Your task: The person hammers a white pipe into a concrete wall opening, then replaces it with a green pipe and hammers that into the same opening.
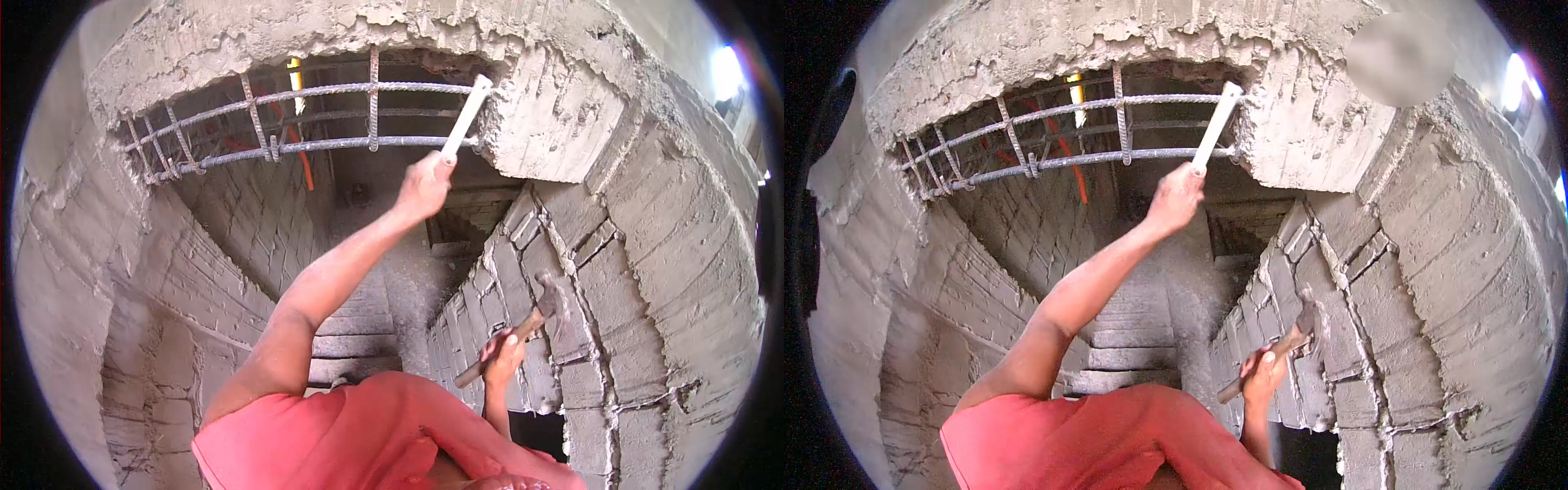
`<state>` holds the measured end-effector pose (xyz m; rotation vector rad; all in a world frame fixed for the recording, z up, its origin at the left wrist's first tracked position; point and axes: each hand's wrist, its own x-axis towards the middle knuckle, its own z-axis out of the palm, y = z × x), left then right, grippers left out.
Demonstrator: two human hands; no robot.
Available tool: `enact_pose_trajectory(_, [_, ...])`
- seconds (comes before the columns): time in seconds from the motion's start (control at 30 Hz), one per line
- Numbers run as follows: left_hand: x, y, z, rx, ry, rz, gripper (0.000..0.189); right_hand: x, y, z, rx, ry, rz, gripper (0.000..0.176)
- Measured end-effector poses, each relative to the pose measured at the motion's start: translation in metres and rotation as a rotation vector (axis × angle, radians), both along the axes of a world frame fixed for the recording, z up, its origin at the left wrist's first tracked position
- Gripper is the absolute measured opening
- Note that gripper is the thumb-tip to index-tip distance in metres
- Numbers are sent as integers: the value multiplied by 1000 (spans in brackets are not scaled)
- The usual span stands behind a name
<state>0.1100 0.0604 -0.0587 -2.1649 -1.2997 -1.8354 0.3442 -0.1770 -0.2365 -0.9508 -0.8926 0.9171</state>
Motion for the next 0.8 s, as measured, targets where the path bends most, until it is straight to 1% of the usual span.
enact_pose_trajectory(0.03, [11,-5,3,-387,-402,-494,37,-3,6,5,28,47,45,46])
enact_pose_trajectory(0.07, [25,-24,19,-784,-805,-986,37,-8,13,8,26,50,42,46])
enact_pose_trajectory(0.1, [44,-44,37,-698,-714,-784,35,-13,20,12,21,80,48,46])
enact_pose_trajectory(0.13, [48,-45,34,-642,-637,-677,36,-14,25,15,14,104,54,46])
enact_pose_trajectory(0.17, [48,-25,14,-290,-388,-376,36,-12,30,16,61,132,130,45])
enact_pose_trajectory(0.2, [49,-6,-6,57,-129,-72,36,-14,31,22,52,125,129,45])
enact_pose_trajectory(0.23, [38,-12,-13,-135,-96,-72,34,-18,31,29,139,87,126,46])
enact_pose_trajectory(0.27, [27,0,-35,-47,-29,-98,36,-21,32,32,234,54,124,46])
enact_pose_trajectory(0.3, [19,-8,-28,-75,-63,-125,37,-20,33,28,288,-11,81,47])
enact_pose_trajectory(0.33, [15,-21,-25,-111,-95,-151,39,-20,30,26,291,3,82,47])
enact_pose_trajectory(0.4, [13,-35,-18,-107,-108,-158,41,-19,21,23,249,-35,83,47])
enact_pose_trajectory(0.47, [8,-38,-8,-92,-131,-162,42,-15,24,11,235,-24,129,49])
enact_pose_trajectory(0.53, [5,-41,-3,-49,-60,-189,44,-19,22,2,172,71,119,54])
enact_pose_trajectory(0.57, [4,-47,3,-105,-74,-157,45,-25,22,11,188,37,122,57])
enact_pose_trajectory(0.67, [-4,-51,8,-153,-110,-126,46,-32,29,13,191,76,133,57])
enact_pose_trajectory(0.73, [-11,-54,11,-164,-98,-130,46,-38,32,21,197,78,126,53])
enact_pose_trajectory(0.8, [-20,-54,13,-148,-41,-75,47,-40,37,23,206,121,169,50])
